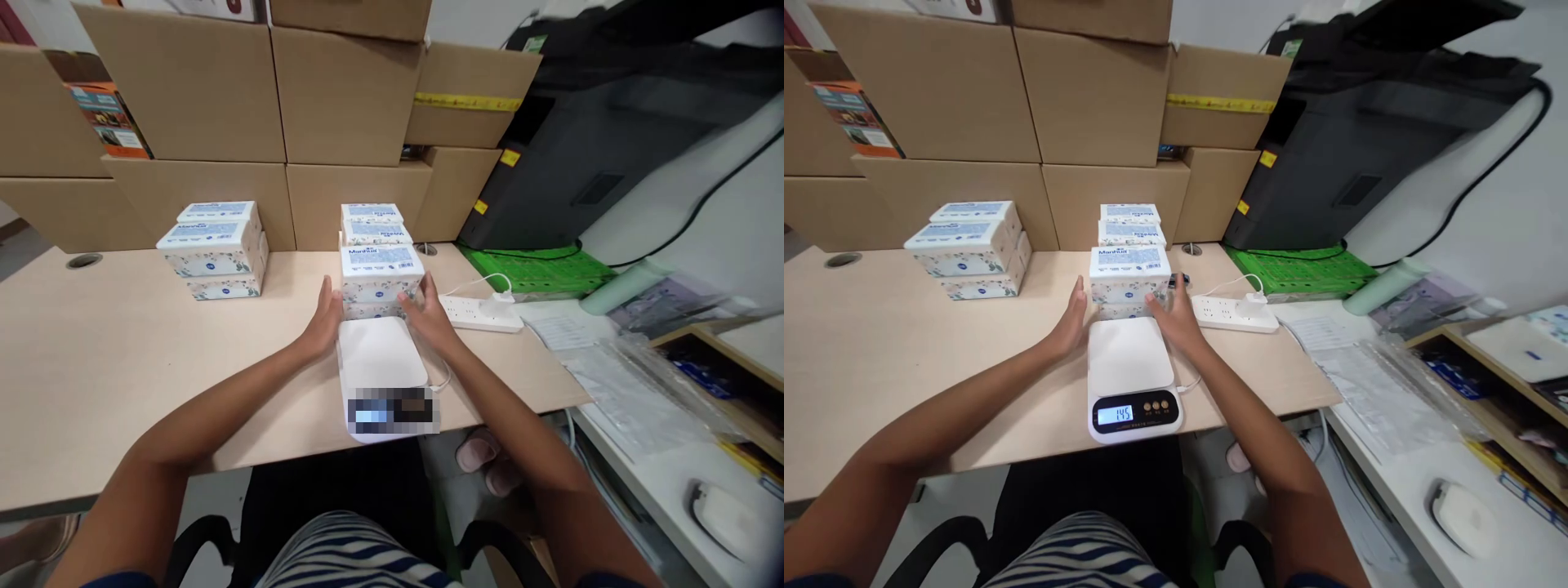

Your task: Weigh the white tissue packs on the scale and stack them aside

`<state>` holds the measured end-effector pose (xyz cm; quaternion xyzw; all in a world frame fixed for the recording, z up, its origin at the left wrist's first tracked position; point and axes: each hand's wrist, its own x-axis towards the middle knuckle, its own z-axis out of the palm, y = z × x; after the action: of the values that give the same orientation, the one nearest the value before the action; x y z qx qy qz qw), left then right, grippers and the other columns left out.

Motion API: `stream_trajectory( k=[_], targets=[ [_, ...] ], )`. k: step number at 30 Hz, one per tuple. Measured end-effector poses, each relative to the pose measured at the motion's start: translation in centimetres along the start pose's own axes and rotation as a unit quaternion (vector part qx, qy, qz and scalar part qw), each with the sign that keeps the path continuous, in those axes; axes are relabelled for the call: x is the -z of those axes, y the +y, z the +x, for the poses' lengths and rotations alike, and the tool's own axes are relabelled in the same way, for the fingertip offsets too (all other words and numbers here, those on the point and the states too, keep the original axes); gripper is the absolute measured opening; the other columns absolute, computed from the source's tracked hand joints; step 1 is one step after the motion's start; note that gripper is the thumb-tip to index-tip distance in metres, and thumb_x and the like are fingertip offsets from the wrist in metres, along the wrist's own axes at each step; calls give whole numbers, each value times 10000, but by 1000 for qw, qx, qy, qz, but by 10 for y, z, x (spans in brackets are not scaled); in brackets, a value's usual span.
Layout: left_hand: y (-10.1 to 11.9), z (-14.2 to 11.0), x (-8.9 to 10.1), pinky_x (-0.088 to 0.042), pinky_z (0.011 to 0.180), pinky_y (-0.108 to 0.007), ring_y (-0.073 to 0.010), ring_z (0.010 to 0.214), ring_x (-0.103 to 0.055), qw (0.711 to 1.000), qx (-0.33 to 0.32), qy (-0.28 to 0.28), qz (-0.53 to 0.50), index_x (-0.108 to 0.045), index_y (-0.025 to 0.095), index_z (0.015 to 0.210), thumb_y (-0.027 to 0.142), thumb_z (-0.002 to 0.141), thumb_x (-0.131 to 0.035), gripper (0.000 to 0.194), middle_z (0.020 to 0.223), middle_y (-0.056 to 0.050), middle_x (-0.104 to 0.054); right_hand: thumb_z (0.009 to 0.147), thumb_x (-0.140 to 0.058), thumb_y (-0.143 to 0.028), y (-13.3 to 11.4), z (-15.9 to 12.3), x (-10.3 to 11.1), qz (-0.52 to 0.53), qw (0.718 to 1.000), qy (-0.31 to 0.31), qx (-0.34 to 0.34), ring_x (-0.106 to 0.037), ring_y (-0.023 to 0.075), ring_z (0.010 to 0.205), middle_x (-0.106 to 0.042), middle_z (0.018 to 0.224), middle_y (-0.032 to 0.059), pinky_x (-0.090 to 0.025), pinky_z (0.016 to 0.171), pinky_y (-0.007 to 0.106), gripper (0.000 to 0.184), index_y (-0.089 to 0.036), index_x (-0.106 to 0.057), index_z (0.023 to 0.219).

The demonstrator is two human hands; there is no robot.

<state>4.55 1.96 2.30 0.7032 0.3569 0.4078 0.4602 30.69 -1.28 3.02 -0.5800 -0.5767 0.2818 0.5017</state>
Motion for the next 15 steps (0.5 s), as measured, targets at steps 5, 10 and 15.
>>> stream_trajectory(
  k=[5,10,15],
  targets=[
    [-19,-74,61,54,1440,-553,-370,1751,83,991,45,95,86,-150,423,1774,827,1003,-453,922,1907,25,-24,941,-686,-721,18,-41,13,-52,992,96,64,-242,352,1732,-266,1850,136,-205,1387,682,1007,-352,-228,1759],
    [-14,-106,154,42,1432,-598,-380,1761,72,929,-70,246,268,-118,252,1780,814,996,-500,1037,1900,-134,36,1014,-632,-611,-34,-59,-2,-60,980,51,183,-361,355,1683,-420,1777,82,-237,1404,663,753,-382,-401,1693],
    [-10,-63,232,-2,1427,-663,-442,1755,-30,900,-51,376,215,-236,181,1719,924,958,-384,1074,1861,-224,-131,978,-668,-639,-108,-20,-121,56,963,-202,171,-345,334,1694,-382,1805,110,-290,1404,594,865,-302,-356,1711]
  ],
)
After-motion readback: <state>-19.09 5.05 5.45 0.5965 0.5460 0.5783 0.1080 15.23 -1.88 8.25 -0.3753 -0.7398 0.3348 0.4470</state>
